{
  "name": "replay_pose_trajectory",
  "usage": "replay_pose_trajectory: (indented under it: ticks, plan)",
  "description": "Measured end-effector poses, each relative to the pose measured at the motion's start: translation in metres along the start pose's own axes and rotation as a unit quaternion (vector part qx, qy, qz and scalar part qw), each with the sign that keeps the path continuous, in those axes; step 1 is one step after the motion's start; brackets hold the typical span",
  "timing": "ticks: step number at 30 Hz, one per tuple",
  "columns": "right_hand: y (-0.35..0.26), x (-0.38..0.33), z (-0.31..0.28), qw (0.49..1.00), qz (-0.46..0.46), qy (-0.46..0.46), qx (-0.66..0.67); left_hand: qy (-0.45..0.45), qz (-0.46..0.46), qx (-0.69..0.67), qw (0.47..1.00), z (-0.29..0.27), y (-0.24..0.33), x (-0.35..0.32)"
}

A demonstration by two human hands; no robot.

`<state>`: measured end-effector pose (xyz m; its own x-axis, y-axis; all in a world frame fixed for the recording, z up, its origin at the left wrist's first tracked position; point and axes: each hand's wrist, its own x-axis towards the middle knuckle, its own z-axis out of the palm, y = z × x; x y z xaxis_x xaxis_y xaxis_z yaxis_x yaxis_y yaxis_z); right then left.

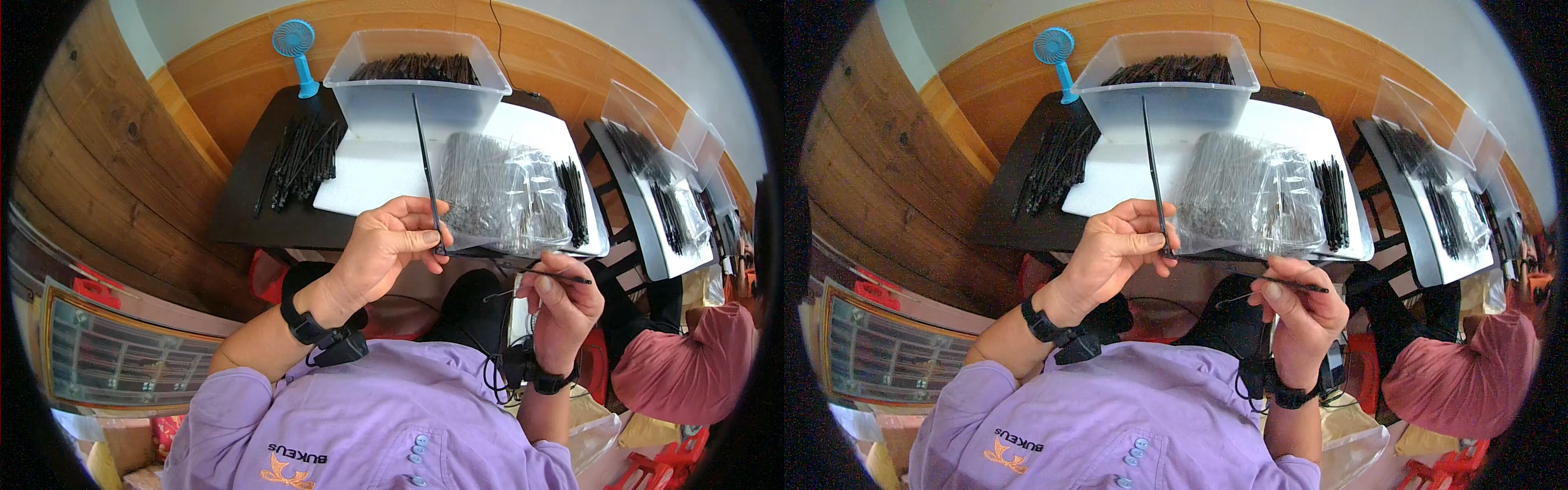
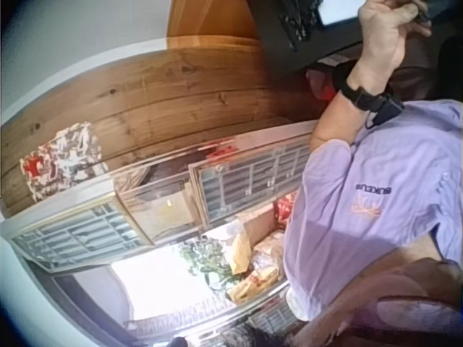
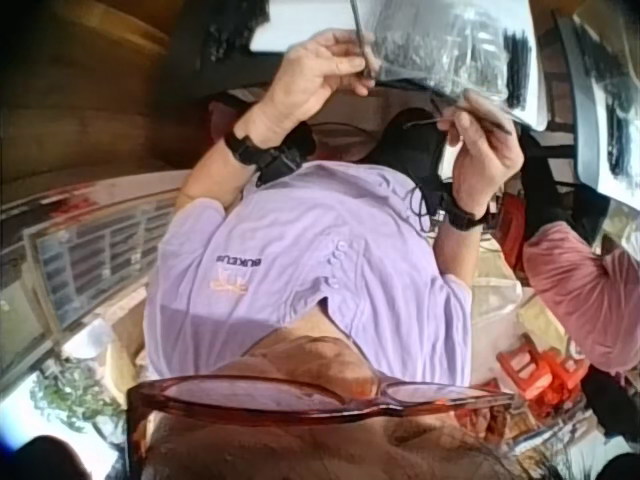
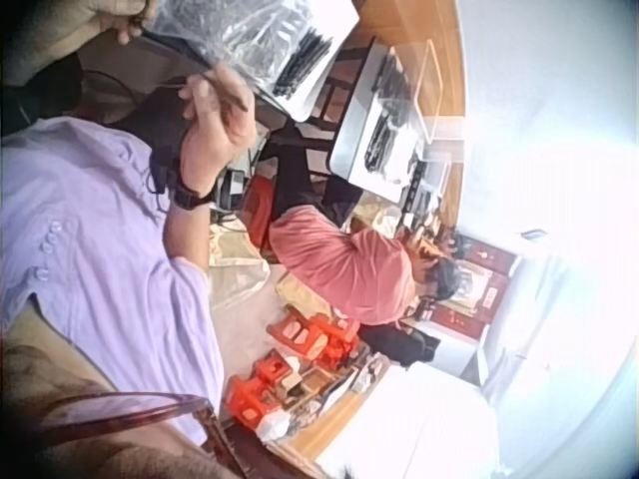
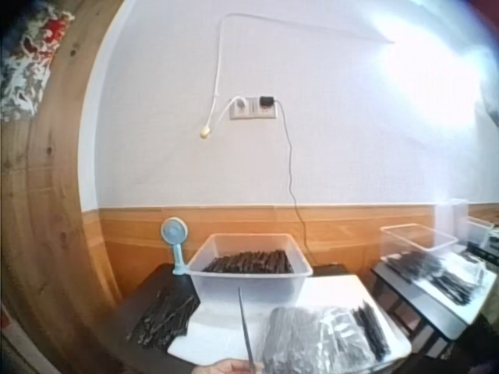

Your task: Organizing and bundling black cable ties at a workstation.

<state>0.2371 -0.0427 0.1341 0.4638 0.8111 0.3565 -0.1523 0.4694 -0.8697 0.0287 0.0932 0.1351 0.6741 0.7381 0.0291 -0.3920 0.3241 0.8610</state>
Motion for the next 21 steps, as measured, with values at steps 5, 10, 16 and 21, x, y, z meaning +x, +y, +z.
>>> replay_pose_trajectory:
  ticks: [5,10,16,21]
  plan:
    - [-0.001,0.003,-0.021,0.993,-0.07,-0.007,-0.09,-0.04,-0.005,-0.002,0.999,0.001,0.002,-0.003]
    - [-0.003,0.009,-0.015,0.991,-0.12,-0.041,-0.052,-0.067,-0.031,0.017,0.997,0.007,0.002,-0.004]
    - [0.014,0.007,0.0,0.987,0.058,-0.011,0.15,-0.069,-0.055,0.05,0.995,0.01,-0.001,-0.006]
    - [0.033,0.004,0.01,0.959,0.146,-0.016,0.241,-0.067,-0.068,0.041,0.995,0.012,-0.001,-0.006]
